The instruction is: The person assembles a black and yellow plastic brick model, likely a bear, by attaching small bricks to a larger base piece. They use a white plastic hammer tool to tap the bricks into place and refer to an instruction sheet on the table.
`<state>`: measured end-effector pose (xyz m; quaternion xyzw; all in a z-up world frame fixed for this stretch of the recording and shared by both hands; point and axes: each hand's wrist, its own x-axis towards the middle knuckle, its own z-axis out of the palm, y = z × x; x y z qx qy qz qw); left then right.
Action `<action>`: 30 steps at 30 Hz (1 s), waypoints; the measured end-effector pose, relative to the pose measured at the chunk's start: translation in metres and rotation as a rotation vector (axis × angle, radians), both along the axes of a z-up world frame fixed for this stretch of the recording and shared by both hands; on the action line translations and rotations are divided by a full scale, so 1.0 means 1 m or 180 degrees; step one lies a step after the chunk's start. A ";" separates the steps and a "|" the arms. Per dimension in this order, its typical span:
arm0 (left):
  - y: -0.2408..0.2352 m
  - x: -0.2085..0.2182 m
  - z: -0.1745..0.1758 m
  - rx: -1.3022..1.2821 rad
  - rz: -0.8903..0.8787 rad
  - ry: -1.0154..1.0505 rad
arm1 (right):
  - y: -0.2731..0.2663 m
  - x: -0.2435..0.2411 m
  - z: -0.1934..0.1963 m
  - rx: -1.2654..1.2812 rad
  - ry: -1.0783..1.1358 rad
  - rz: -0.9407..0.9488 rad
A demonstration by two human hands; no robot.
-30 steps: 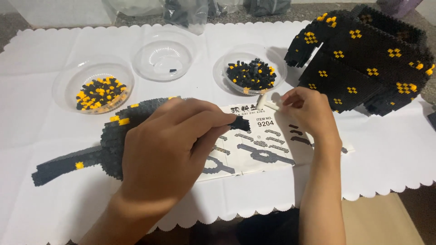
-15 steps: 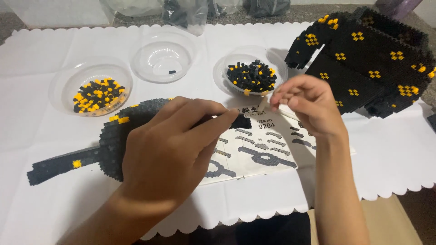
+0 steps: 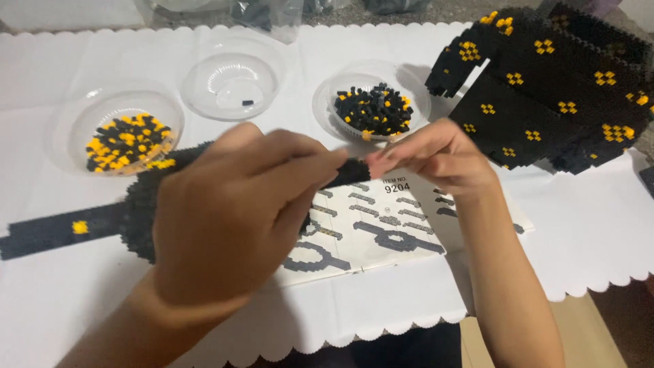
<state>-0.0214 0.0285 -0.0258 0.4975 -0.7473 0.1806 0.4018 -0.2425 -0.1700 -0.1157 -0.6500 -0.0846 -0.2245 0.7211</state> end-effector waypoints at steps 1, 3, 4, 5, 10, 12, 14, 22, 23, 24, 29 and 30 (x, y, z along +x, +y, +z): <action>0.000 0.000 -0.001 0.0025 0.0001 0.0012 | -0.002 -0.002 -0.002 0.0025 0.0012 0.0001; -0.001 0.001 0.000 0.0067 0.0069 0.0032 | -0.008 -0.006 -0.002 0.0098 -0.0583 0.0304; 0.000 -0.001 0.000 0.0058 0.0069 0.0026 | -0.013 -0.009 -0.004 0.0088 -0.0589 0.0305; 0.001 -0.003 0.000 0.0053 0.0022 0.0034 | -0.017 -0.013 -0.007 0.0192 -0.0689 0.0284; 0.000 -0.017 0.001 0.0153 -0.0227 -0.0175 | -0.031 -0.025 -0.027 0.0640 -0.1005 0.0187; -0.001 -0.025 -0.002 0.0266 -0.0111 -0.0338 | -0.029 -0.021 -0.026 0.0637 -0.1088 0.0213; 0.000 -0.024 0.000 0.0202 -0.0052 -0.0426 | -0.019 -0.012 -0.014 0.0491 -0.0925 0.0041; 0.001 -0.010 0.006 0.0195 0.0131 -0.0328 | 0.046 0.034 0.023 -0.0455 -0.0338 -0.0698; 0.001 -0.009 0.006 0.0153 0.0040 -0.0231 | 0.056 0.039 0.025 -0.0613 -0.0181 -0.1098; 0.001 -0.008 0.007 0.0110 -0.0053 -0.0136 | 0.067 0.044 0.027 -0.0771 -0.0025 -0.1499; 0.001 0.000 0.009 0.0359 -0.0397 0.0167 | 0.068 0.030 -0.020 -0.0972 0.0127 -0.2321; 0.000 0.002 0.009 0.0462 -0.0603 0.0274 | 0.068 0.029 -0.026 -0.1206 0.0083 -0.2567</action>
